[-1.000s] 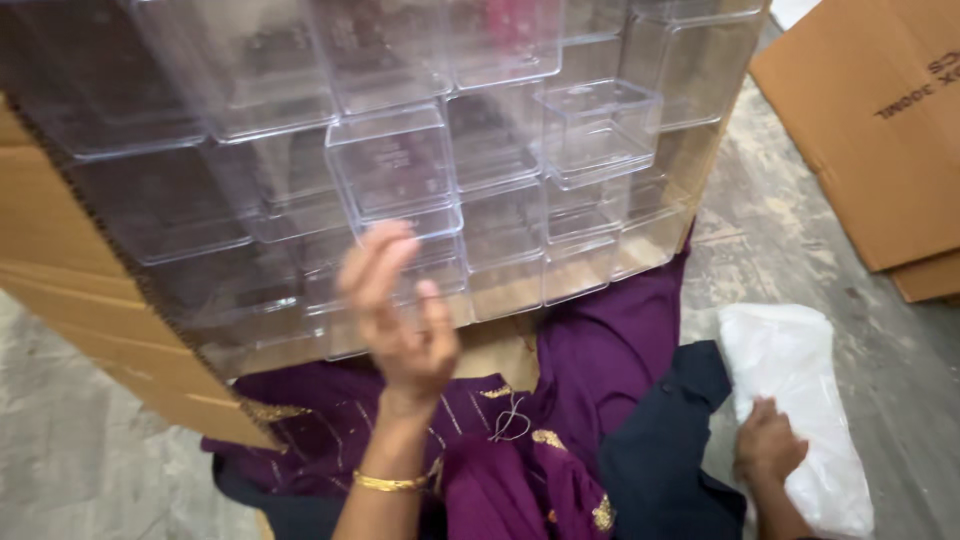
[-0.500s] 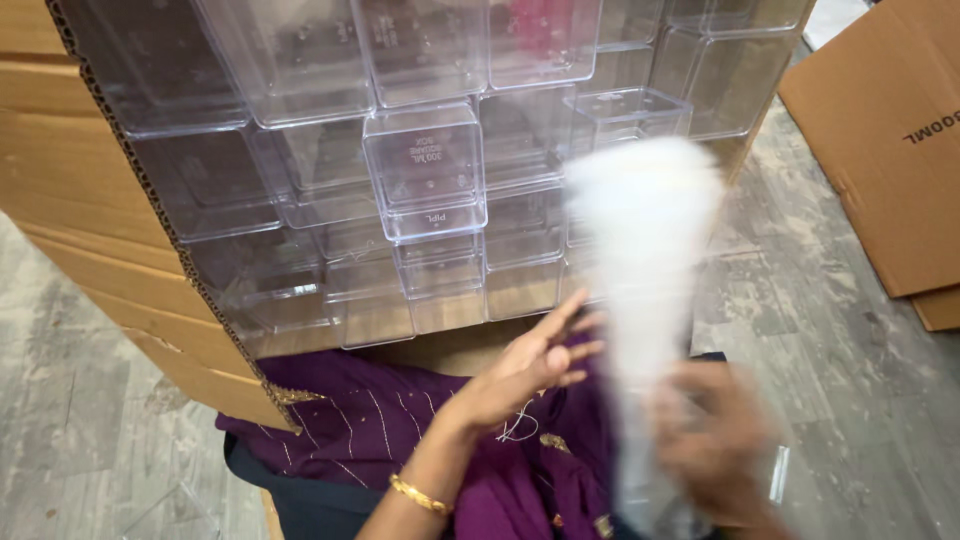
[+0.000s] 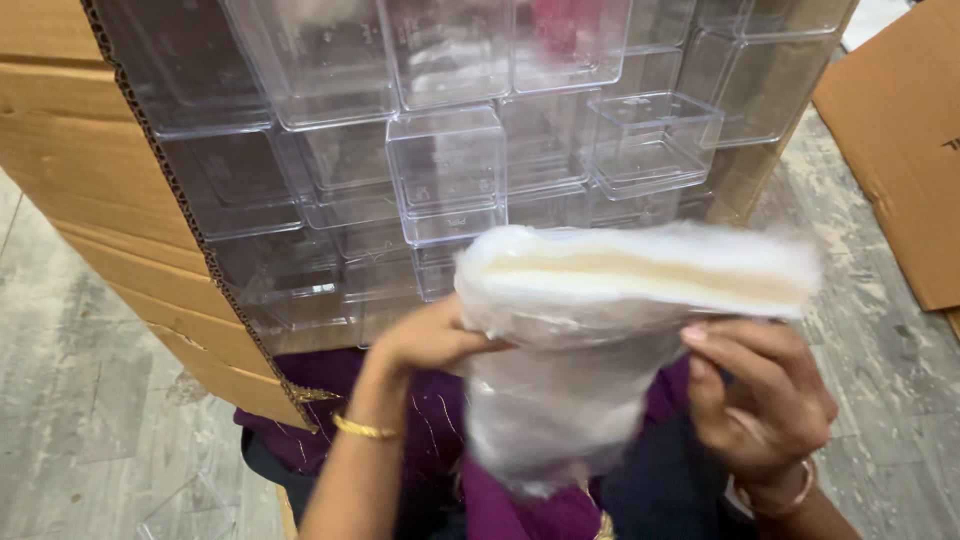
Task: The person sits on the floor and removes clear plastic containers from a cardboard box. They inspect each container by turning it over and then place it into a plastic bag. The process is repeated for multiple containers.
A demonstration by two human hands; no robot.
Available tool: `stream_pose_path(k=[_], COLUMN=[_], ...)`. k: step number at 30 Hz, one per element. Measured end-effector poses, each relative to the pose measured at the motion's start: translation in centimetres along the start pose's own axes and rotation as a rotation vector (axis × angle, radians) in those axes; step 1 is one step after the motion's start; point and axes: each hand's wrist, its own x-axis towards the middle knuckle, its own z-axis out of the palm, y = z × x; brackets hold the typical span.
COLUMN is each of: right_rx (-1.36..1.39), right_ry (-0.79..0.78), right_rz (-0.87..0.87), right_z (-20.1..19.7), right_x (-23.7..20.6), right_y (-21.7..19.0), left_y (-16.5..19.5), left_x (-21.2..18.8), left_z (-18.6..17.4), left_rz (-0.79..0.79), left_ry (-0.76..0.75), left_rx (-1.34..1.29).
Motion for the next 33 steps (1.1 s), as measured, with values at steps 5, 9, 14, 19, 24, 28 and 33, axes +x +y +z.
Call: stream_pose_path(k=[5, 9, 14, 19, 24, 28, 33], right_rx=[0.046, 0.005, 0.1, 0.057, 0.278, 0.328, 0.104], right_ry=[-0.234, -0.176, -0.396, -0.597, -0.55, -0.633, -0.712], right_rz=[0.07, 0.1, 0.419, 0.502, 0.186, 0.498, 0.521], right_z=[5.5, 8.7, 9.4, 11.0, 12.4, 12.6, 12.2], right_x=[-0.4, -2.0, -2.0, -0.9, -0.7, -0.1, 0.5], right_y=[-0.6, 0.9, 2.6, 3.7, 5.7, 6.8, 6.1], left_y=[-3.8, -8.4, -10.1, -9.6, -8.9, -8.3, -7.8], left_x=[-1.6, -1.7, -1.9, -2.0, -1.6, -1.4, -1.4], left_z=[1.6, 4.7, 4.8, 4.8, 4.2, 3.4, 3.4], left_rz=[-0.225, -0.238, -0.259, -0.282, -0.246, -0.254, -0.196], left_ry=[-0.102, 0.063, 0.108, 0.12, 0.073, 0.077, 0.068], left_rx=[-0.224, -0.571, -0.62, -0.603, -0.551, -0.434, -0.386])
